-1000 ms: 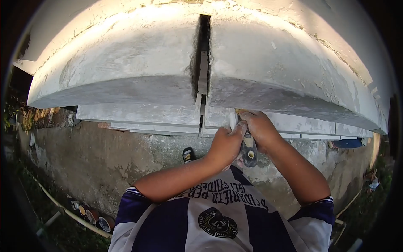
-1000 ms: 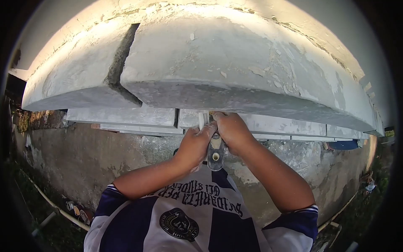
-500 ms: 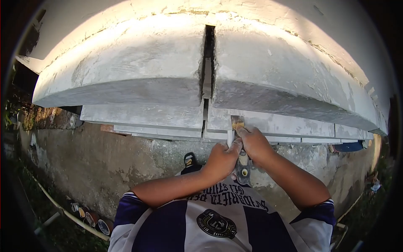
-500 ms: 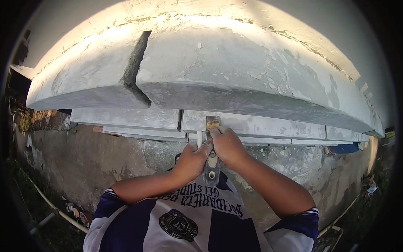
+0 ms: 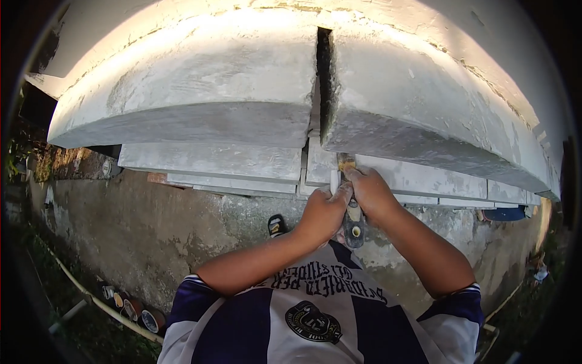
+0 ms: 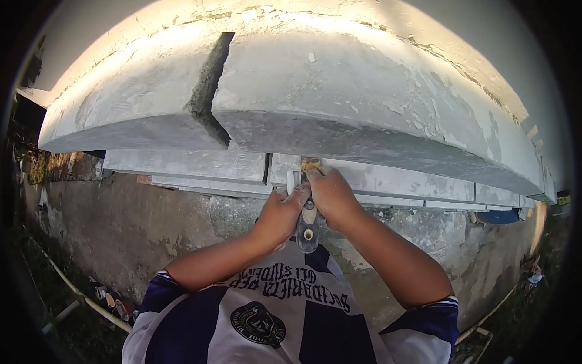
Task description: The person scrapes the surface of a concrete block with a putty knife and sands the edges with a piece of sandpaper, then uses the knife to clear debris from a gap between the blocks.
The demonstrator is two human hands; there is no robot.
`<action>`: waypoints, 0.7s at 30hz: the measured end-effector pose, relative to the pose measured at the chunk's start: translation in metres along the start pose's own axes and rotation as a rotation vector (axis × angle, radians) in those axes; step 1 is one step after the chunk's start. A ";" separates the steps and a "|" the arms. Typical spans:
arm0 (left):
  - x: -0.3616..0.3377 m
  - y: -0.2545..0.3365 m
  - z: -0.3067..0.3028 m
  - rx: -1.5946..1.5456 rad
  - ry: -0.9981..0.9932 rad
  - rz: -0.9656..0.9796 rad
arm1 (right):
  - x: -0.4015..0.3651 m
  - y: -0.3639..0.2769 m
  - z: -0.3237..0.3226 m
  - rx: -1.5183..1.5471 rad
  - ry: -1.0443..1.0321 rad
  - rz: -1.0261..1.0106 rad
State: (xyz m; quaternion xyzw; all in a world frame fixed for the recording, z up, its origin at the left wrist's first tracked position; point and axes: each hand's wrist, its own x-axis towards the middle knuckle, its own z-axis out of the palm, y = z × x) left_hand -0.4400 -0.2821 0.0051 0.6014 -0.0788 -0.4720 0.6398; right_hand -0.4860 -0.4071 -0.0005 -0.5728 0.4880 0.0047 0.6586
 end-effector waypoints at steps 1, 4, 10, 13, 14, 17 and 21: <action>0.017 0.000 -0.002 -0.052 0.002 0.012 | 0.000 -0.019 0.001 0.008 -0.047 -0.038; 0.024 -0.001 -0.001 -0.125 0.013 -0.014 | 0.001 -0.022 0.003 0.077 -0.067 -0.033; -0.023 0.002 -0.009 0.078 0.027 -0.003 | -0.030 0.004 0.010 -0.131 -0.063 -0.080; 0.012 0.004 -0.013 -0.050 0.019 -0.002 | -0.016 -0.027 0.014 0.042 -0.093 0.021; 0.026 -0.004 -0.017 -0.121 0.006 0.007 | 0.001 -0.024 0.012 0.004 -0.109 -0.055; 0.012 0.003 -0.020 -0.029 -0.008 -0.034 | -0.011 -0.021 0.014 -0.023 -0.090 -0.018; -0.030 0.002 -0.020 0.062 -0.035 -0.039 | -0.030 0.013 0.016 -0.189 -0.107 -0.085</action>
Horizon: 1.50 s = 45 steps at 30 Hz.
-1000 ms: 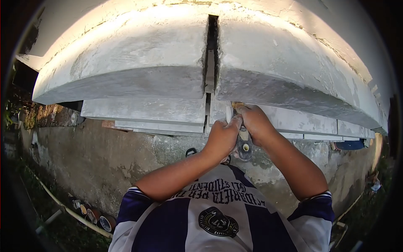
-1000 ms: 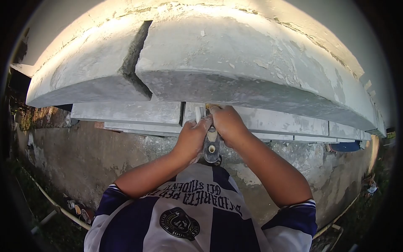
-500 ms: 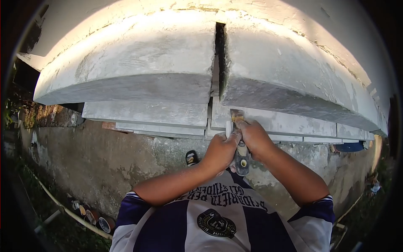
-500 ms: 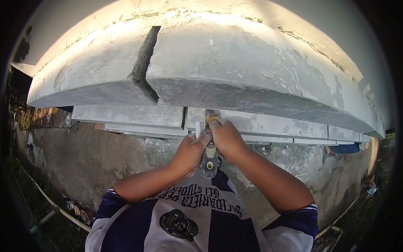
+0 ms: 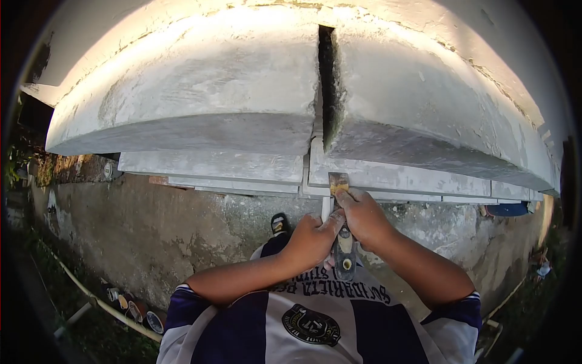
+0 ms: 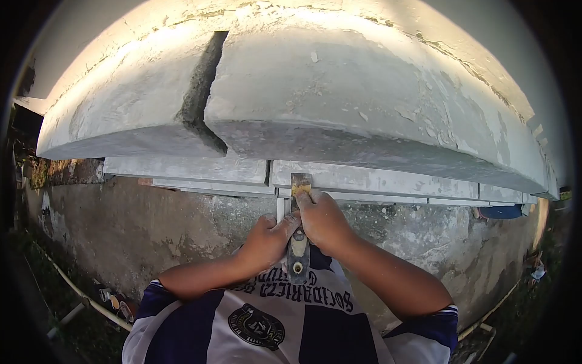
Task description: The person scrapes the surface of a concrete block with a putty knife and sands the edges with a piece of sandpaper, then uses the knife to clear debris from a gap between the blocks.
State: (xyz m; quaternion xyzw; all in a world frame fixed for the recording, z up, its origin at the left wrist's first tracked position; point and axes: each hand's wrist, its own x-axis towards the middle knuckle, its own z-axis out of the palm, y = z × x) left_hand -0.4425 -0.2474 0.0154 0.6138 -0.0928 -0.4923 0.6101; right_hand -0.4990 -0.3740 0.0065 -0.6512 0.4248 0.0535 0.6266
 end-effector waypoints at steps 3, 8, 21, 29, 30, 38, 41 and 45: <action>0.037 -0.013 -0.005 -0.122 0.073 0.045 | 0.020 -0.018 0.001 0.240 -0.006 0.046; 0.042 0.000 -0.016 -0.086 0.127 -0.041 | 0.030 -0.025 0.008 0.174 0.038 0.024; 0.017 0.011 -0.030 -0.009 0.050 -0.042 | 0.007 -0.028 0.026 0.078 0.063 -0.055; 0.041 0.011 -0.035 -0.259 0.102 -0.014 | 0.043 -0.035 0.029 0.309 0.010 -0.076; 0.040 0.018 -0.034 -0.292 0.112 -0.012 | 0.040 -0.038 0.032 0.370 0.026 -0.054; 0.017 -0.008 -0.037 -0.004 0.000 0.062 | -0.004 -0.003 0.045 0.669 0.034 -0.035; 0.016 -0.004 -0.040 0.034 -0.049 0.049 | -0.013 0.007 0.050 0.757 0.098 -0.101; 0.022 -0.005 -0.040 -0.116 -0.071 -0.069 | -0.005 0.022 0.057 0.722 0.233 -0.222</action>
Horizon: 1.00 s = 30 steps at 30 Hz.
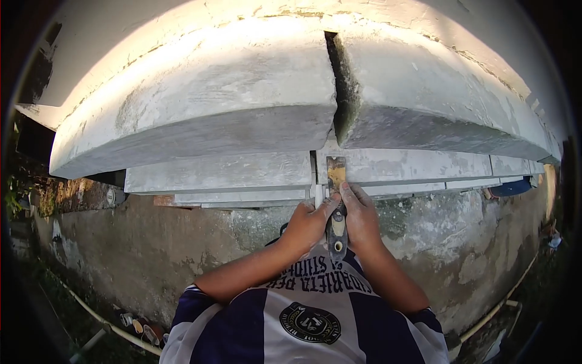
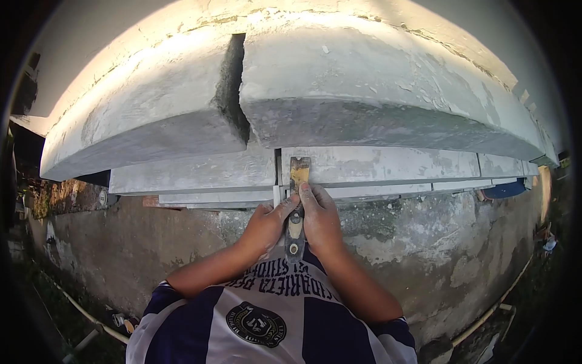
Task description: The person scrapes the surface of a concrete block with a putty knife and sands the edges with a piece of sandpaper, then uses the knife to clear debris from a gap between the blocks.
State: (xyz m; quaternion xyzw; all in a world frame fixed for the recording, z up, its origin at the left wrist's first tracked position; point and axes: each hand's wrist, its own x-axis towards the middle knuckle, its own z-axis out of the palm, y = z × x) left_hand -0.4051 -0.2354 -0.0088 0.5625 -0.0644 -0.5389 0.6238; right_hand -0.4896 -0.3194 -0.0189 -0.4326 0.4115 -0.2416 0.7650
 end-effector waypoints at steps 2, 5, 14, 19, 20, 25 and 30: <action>0.002 0.002 0.002 -0.054 0.003 -0.056 | 0.002 0.003 0.005 -0.082 0.090 -0.120; 0.000 0.008 0.002 -0.101 -0.020 -0.099 | 0.003 0.001 0.008 -0.199 0.127 -0.215; -0.014 0.023 0.003 0.125 -0.072 -0.154 | -0.025 -0.016 0.007 -0.749 0.115 -0.606; -0.015 0.014 0.023 -0.055 -0.138 -0.090 | -0.030 -0.040 -0.005 -0.747 0.003 -0.383; -0.014 0.011 0.025 0.019 -0.164 -0.065 | -0.027 -0.044 -0.009 -0.775 -0.017 -0.344; -0.016 0.014 0.039 0.237 -0.300 -0.079 | -0.016 -0.054 -0.029 -0.842 -0.130 -0.258; -0.015 -0.008 0.049 -0.134 -0.192 -0.116 | 0.001 -0.047 -0.050 -0.679 -0.220 -0.272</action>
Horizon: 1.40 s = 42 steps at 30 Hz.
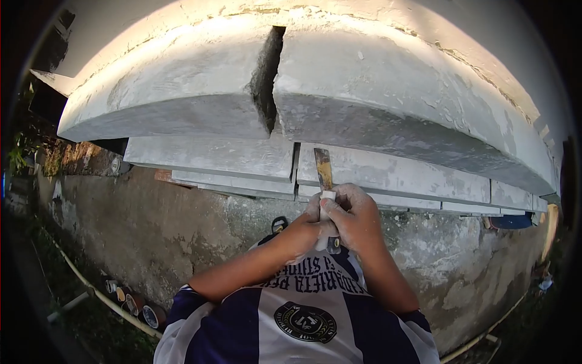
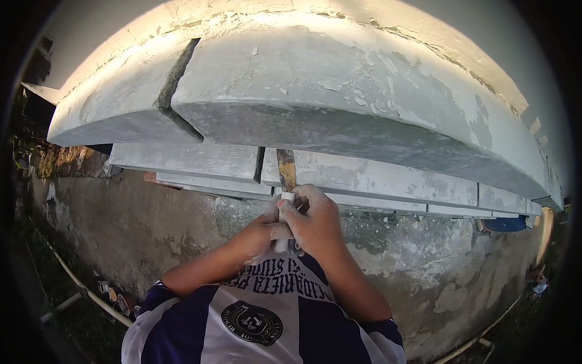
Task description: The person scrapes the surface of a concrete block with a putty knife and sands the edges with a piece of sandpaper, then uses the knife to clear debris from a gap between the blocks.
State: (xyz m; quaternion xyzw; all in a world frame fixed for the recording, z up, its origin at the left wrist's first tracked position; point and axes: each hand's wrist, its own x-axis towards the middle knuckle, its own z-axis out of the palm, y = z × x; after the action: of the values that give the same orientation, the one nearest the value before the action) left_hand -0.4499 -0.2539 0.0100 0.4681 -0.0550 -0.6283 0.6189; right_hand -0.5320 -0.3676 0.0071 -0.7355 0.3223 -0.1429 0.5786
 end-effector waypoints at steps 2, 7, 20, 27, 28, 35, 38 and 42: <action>0.001 -0.003 0.005 -0.148 0.032 0.015 | 0.001 0.000 -0.005 0.155 -0.047 0.053; 0.004 -0.008 0.012 -0.056 0.170 0.096 | 0.007 0.002 -0.018 0.480 -0.062 0.091; -0.027 -0.010 -0.042 0.416 0.566 0.389 | 0.024 0.010 -0.037 -0.345 0.465 -0.204; -0.024 0.017 -0.093 0.692 0.667 0.452 | 0.036 0.015 -0.037 -0.622 0.674 -0.179; -0.023 0.022 -0.098 0.673 0.653 0.435 | 0.036 0.015 -0.034 -0.722 0.688 -0.190; -0.031 0.055 -0.103 0.269 0.507 0.103 | 0.044 0.025 -0.016 -0.778 0.813 -0.084; -0.032 0.052 -0.110 0.210 0.484 0.119 | 0.050 0.034 -0.012 -0.864 0.793 -0.121; -0.032 0.052 -0.113 0.174 0.474 0.120 | 0.057 0.024 0.013 -0.788 0.755 -0.202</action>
State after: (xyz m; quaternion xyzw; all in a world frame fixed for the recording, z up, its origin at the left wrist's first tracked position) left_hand -0.3442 -0.1815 -0.0027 0.6498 0.0101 -0.4562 0.6079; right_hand -0.4885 -0.3971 -0.0285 -0.8211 0.4643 -0.3202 0.0873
